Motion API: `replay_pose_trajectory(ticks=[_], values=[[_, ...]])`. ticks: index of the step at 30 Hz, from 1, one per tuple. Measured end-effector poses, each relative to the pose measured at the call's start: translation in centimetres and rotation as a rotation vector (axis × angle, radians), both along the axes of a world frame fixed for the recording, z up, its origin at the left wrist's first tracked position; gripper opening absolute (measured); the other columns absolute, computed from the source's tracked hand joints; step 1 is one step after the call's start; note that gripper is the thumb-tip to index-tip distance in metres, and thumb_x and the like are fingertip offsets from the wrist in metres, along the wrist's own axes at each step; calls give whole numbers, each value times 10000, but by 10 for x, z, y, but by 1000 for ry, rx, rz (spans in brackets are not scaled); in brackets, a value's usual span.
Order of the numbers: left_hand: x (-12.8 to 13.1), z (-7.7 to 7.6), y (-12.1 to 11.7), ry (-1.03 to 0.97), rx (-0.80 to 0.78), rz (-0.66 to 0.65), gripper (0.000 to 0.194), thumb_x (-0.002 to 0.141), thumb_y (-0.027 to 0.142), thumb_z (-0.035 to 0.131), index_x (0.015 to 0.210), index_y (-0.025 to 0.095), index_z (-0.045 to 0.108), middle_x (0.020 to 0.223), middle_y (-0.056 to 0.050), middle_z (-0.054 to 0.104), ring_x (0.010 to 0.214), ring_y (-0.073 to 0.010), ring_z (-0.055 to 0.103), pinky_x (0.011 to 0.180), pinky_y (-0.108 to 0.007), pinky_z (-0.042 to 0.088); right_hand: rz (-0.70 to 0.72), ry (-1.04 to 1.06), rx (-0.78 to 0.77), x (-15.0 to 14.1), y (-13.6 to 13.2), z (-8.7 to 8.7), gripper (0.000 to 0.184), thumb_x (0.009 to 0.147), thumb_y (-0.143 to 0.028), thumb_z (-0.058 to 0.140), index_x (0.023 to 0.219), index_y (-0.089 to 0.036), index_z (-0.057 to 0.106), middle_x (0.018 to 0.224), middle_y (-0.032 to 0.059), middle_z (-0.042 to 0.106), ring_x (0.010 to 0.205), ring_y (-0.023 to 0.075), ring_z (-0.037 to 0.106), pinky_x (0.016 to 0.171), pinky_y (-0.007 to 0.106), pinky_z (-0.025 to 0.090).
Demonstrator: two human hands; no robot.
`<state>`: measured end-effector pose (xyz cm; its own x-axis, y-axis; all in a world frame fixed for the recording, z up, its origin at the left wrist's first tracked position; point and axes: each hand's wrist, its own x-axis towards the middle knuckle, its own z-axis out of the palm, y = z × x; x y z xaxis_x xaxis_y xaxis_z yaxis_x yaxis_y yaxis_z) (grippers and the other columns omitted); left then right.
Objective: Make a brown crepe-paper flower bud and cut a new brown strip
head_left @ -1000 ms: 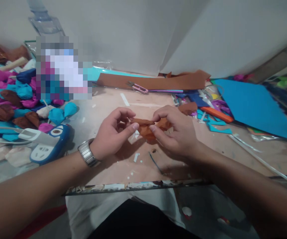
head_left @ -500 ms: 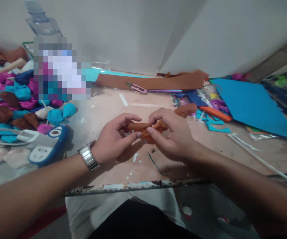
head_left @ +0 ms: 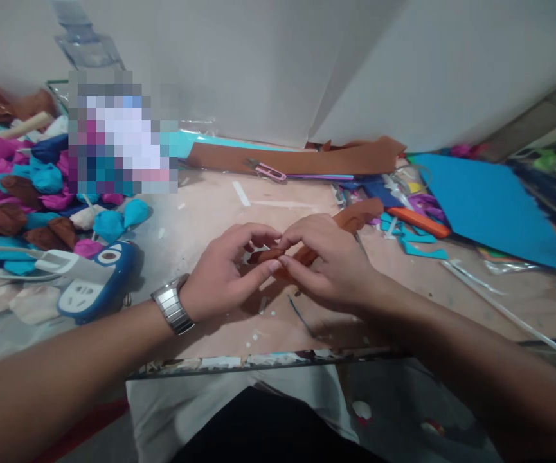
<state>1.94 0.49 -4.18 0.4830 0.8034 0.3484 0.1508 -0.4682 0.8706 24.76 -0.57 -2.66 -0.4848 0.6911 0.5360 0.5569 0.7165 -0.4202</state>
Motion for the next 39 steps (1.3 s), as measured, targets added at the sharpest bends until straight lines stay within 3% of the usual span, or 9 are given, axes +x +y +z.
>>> replay_pose_trajectory(ticks=[10, 17, 23, 29, 39], values=[[2, -2, 0, -143, -188, -43, 313, 932, 313, 777, 1205, 200, 676, 1152, -85, 748, 1054, -205, 734, 911, -322, 609, 51, -4, 53, 0, 0, 3, 119, 939, -213, 688, 1056, -226, 671, 962, 34, 743, 943, 213, 686, 914, 391, 480], [2, 2, 0, -137, -159, -42, 293, 943, 304, 762, 1210, 206, 691, 1155, -90, 750, 1044, -208, 728, 887, -316, 600, 67, 35, 62, -2, -1, 4, 81, 992, -268, 667, 1065, -234, 678, 936, 20, 743, 894, 191, 683, 905, 379, 489], [2, 5, -3, -224, -202, -18, 223, 961, 317, 753, 1158, 213, 736, 1071, -66, 764, 940, -179, 724, 846, -304, 601, 8, 87, 46, -2, -5, 7, 174, 958, -342, 740, 1045, -219, 654, 956, 26, 736, 875, 182, 657, 888, 365, 488], [1, 7, -3, -186, -196, -31, 168, 973, 336, 737, 1065, 197, 760, 1039, -71, 779, 913, -178, 724, 830, -293, 588, 29, 92, 17, -2, -4, 6, 105, 965, -298, 722, 950, -222, 651, 834, -2, 696, 820, 172, 636, 866, 368, 472], [-1, 4, -1, -83, -149, -48, 189, 994, 356, 707, 1067, 182, 712, 1024, -69, 753, 900, -167, 694, 742, -265, 530, 41, 89, -5, -3, -4, 6, 72, 955, -249, 711, 932, -207, 657, 829, 4, 693, 820, 168, 631, 852, 359, 454]])
